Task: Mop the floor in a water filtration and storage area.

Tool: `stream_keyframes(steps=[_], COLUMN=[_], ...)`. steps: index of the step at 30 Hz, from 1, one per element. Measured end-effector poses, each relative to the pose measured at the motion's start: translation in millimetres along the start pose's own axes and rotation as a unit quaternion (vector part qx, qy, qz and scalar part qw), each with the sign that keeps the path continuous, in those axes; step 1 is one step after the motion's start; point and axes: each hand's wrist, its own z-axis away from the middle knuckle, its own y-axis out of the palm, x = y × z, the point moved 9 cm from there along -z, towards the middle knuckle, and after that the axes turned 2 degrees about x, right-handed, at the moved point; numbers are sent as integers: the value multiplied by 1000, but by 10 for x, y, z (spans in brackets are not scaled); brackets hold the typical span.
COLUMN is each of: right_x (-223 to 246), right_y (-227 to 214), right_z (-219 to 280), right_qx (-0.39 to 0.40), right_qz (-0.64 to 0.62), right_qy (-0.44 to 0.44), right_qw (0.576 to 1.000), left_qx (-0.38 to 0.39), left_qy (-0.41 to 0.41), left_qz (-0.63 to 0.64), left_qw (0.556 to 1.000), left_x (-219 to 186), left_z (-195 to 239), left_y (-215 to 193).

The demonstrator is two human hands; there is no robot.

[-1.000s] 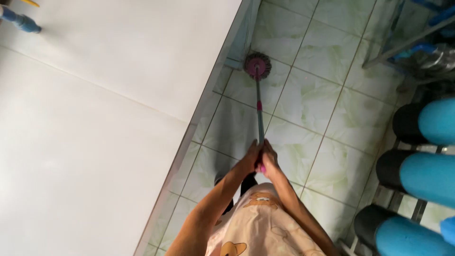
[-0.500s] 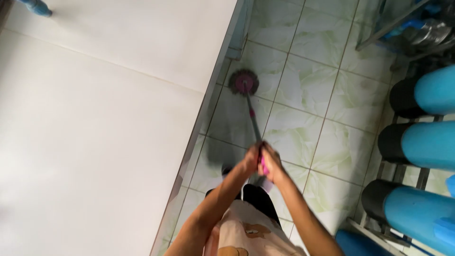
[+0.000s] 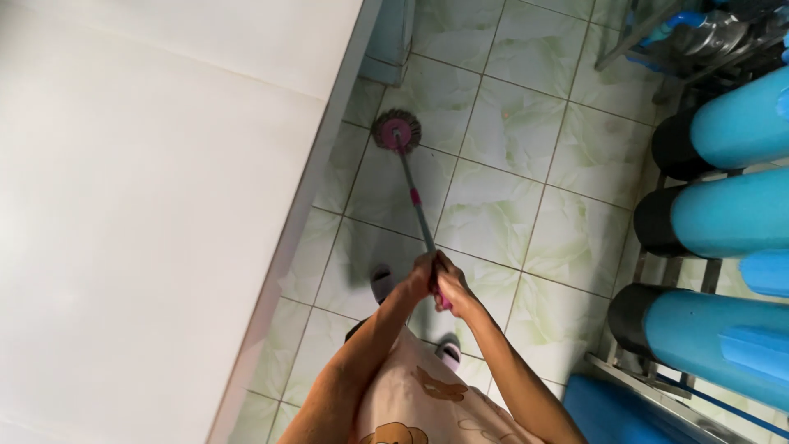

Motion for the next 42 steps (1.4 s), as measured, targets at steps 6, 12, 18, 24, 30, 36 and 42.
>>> stream_keyframes(steps=[6, 12, 18, 24, 30, 36, 42], right_x=[-1271, -1902, -1901, -1194, 262, 1324, 2162], right_y=[-413, -803, -890, -917, -626, 162, 977], right_z=[522, 1083, 979, 445, -82, -1561, -1895], right_qx=[85, 17, 19, 10, 10, 59, 117], right_qz=[-159, -130, -113, -42, 62, 120, 113], right_qy=[-4, 1, -20, -57, -29, -167, -156], right_qw=[984, 991, 993, 997, 998, 977, 974], left_qx=[-82, -113, -110, -117, -61, -49, -139], left_qy=[9, 27, 50, 0, 151, 255, 233], left_qz=[-74, -8, 7, 34, 119, 150, 179], left_qw=[994, 993, 993, 993, 979, 954, 946], left_x=[1141, 1969, 1757, 1335, 256, -1556, -2705], left_z=[812, 1506, 1306, 742, -718, -1092, -802], left_y=[135, 438, 596, 560, 365, -282, -737])
